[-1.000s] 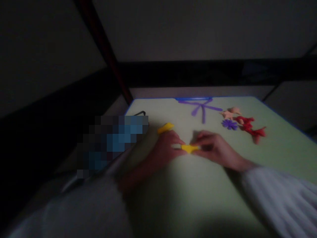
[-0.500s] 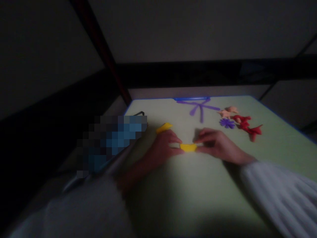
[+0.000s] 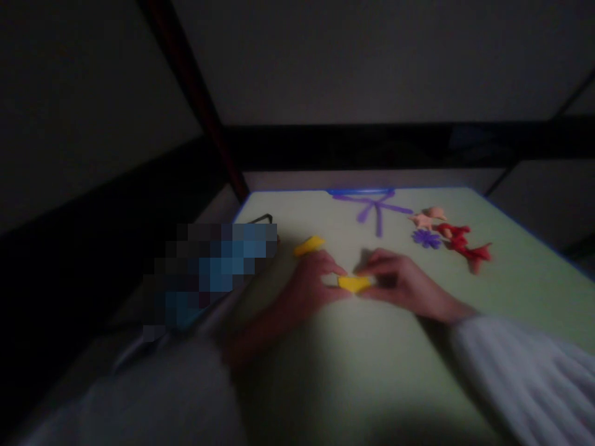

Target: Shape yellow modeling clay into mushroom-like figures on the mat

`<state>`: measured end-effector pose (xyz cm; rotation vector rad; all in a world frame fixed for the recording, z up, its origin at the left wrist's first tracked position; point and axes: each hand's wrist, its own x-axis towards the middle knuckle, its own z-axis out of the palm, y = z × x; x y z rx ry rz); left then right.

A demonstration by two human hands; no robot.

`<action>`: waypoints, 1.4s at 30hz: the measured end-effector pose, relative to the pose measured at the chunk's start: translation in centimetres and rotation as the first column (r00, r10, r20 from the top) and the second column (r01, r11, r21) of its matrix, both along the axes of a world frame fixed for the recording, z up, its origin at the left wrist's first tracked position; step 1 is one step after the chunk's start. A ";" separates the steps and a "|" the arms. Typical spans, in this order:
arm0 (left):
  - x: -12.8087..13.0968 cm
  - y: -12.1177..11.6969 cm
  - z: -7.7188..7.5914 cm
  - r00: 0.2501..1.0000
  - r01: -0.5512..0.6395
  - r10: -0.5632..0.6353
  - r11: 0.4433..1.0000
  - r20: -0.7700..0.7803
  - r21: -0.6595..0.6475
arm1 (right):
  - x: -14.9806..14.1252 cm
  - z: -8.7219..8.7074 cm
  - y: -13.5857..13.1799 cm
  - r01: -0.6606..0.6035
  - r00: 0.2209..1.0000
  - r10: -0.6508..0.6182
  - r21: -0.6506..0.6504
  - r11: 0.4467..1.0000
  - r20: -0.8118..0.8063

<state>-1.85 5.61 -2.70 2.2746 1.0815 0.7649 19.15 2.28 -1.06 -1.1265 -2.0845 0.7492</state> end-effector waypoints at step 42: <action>-0.2 -0.3 1.0 0.999 0.030 -0.028 0.997 0.028 -0.074 | 0.1 0.0 0.0 -0.064 0.996 0.062 0.039 0.997 0.061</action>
